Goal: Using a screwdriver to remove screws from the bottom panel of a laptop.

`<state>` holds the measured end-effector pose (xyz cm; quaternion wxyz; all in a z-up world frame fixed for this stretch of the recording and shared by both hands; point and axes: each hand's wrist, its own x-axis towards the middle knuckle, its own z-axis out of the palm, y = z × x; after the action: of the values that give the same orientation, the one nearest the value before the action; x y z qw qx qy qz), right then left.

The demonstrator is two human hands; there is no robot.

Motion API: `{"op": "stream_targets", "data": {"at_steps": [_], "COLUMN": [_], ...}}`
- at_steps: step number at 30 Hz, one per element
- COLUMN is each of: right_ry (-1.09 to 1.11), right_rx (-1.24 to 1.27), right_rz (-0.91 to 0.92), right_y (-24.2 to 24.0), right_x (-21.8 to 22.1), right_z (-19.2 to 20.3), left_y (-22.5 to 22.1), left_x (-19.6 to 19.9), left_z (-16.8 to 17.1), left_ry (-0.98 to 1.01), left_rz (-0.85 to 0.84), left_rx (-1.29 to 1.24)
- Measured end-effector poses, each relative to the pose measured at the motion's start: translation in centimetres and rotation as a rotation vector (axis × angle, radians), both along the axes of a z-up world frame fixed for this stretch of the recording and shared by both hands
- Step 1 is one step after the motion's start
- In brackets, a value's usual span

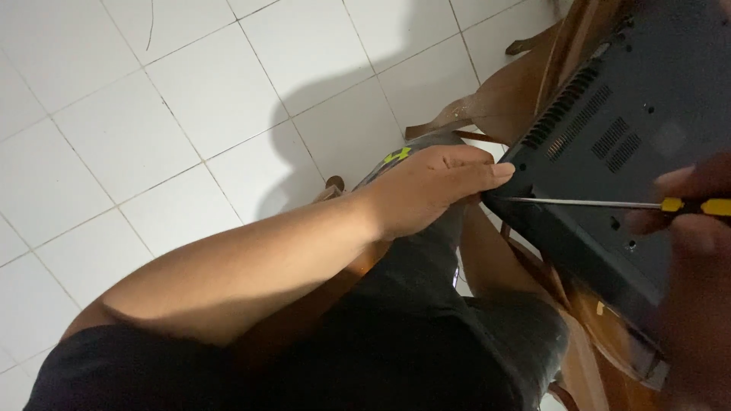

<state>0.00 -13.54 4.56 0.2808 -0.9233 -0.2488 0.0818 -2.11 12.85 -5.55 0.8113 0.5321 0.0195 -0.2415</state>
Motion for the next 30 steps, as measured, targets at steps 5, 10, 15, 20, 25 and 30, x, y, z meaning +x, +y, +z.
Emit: {"op": "stream_targets", "data": {"at_steps": [5, 10, 15, 20, 25, 30], "right_ry": [0.064, -0.015, 0.052, -0.013, -0.063, 0.062], "right_rx": [0.088, -0.029, 0.104, -0.085, -0.115, 0.061], "right_rz": [-0.190, -0.068, -0.061, -0.092, -0.074, -0.129], "right_y": [-0.2, 1.5, -0.4, 0.8, 0.9, -0.3], "right_x": [-0.3, -0.3, 0.1, -0.7, -0.3, 0.1], "right_z": [-1.2, 0.4, -0.8, 0.4, 0.1, -0.9], "left_y": [0.4, 0.2, 0.2, 0.4, 0.1, 0.3], "left_x": [0.0, -0.1, -0.1, -0.1, 0.0, -0.1], "left_z": [1.0, 0.6, 0.3, 0.6, 0.3, 0.4], "left_ry": [0.017, -0.020, -0.049, -0.065, -0.055, -0.057], "left_rz": [-0.021, -0.003, -0.001, 0.004, 0.006, 0.017], "left_rx": [0.058, -0.009, -0.004, -0.012, 0.028, -0.046]}}
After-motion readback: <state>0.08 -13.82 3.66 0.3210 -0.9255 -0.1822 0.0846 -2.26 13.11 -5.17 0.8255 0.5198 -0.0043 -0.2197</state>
